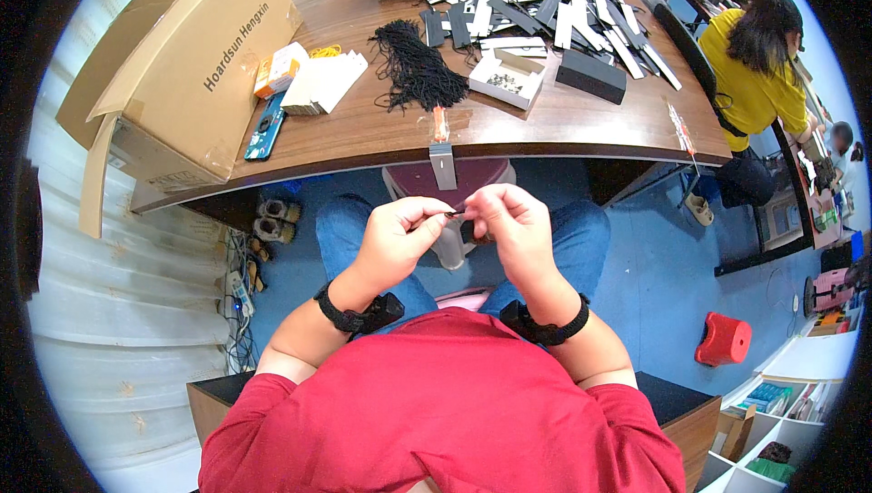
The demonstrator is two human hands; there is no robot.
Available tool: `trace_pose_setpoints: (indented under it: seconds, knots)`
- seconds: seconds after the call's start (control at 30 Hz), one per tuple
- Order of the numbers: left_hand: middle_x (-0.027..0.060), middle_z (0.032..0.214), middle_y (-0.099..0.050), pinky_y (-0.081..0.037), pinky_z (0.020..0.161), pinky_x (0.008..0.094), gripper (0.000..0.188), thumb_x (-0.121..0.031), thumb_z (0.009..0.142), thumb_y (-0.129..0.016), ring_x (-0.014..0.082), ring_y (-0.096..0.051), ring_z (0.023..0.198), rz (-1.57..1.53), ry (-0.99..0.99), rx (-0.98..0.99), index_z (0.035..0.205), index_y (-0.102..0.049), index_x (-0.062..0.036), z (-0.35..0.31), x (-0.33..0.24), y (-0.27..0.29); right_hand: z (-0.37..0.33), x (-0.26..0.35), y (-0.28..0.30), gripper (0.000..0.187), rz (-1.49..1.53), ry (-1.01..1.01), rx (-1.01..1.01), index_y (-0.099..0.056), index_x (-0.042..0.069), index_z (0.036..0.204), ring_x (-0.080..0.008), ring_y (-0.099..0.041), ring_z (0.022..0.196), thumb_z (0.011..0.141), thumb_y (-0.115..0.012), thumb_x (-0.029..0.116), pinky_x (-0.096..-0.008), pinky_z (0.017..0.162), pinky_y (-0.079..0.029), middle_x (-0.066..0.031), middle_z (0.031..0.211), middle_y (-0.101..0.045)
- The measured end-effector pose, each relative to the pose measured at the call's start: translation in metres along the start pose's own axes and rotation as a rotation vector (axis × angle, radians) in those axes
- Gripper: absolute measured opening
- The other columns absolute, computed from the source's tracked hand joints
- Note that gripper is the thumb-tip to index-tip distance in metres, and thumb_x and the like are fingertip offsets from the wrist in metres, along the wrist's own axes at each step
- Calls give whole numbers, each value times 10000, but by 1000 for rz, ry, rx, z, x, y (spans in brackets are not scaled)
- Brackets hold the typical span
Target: Manually assemble product hanging tags by threading elastic cords through cardstock tags.
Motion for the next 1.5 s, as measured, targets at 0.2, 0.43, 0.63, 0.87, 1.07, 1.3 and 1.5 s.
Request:
trace_pose_setpoints:
  seconds: [0.2, 0.43, 0.63, 0.87, 1.07, 1.3, 1.5]
  knots:
    - [-8, 839, -630, -424, 631, 185, 139, -65, 885, -591, 32, -517, 728, -12, 13, -6, 981, -643, 21, 3, -1, 2, 5, 8, 3, 180, -101, 91, 117, -634, 12, 1044, -66, -549, 760, 926, -543, 112, -195, 702, -440, -27, 891, -626]
    - [-10, 835, -625, -422, 630, 181, 135, -66, 886, -598, 28, -517, 733, -30, 23, 13, 985, -637, 17, 2, 1, 3, 6, 15, -7, 183, -520, 265, 180, -666, 41, 956, -113, -581, 789, 780, -654, -7, -250, 665, -464, -35, 899, -608]
    - [-6, 862, -626, -431, 661, 188, 142, -78, 889, -604, 39, -534, 754, -249, 202, 119, 990, -639, 16, 8, 18, 10, 5, 13, -8, 195, -796, 573, 187, -652, 54, 882, -251, -614, 753, 697, -688, 5, -324, 659, -485, -97, 829, -621]
    - [-64, 635, -525, -330, 473, 191, 91, -106, 869, -624, 11, -416, 545, -119, 245, 131, 877, -660, -23, 6, 35, 15, 5, 4, -6, 146, -706, 369, 245, -615, 21, 821, -172, -598, 694, 701, -682, -30, -277, 620, -476, -74, 781, -606]
    - [-47, 619, -537, -341, 470, 200, 80, -98, 844, -644, 17, -435, 549, 15, 228, 158, 815, -650, -24, 9, 33, 24, 12, -8, -2, 118, -650, 175, 265, -597, -4, 811, -131, -578, 648, 724, -673, 16, -254, 599, -481, -70, 730, -583]
    - [-16, 737, -618, -400, 579, 193, 90, -95, 843, -661, 30, -501, 652, -61, 262, 159, 829, -670, -7, 12, 37, 28, 17, -15, 1, 145, -393, -123, 231, -594, 7, 858, -107, -562, 638, 741, -679, 27, -251, 589, -473, -47, 714, -579]
    - [19, 780, -643, -446, 644, 214, 75, -79, 840, -661, 67, -562, 712, -98, 309, 146, 835, -658, -4, 12, 15, 29, -4, 95, -3, 271, -847, 562, 286, -603, 17, 869, -261, -608, 736, 656, -768, 50, -351, 671, -507, -108, 798, -615]
Point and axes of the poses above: each hand's wrist, its own z-axis towards the middle knuckle, its own y-axis out of the back of the hand, x = y × z, the point moved 1 cm from there along z, towards the middle knuckle
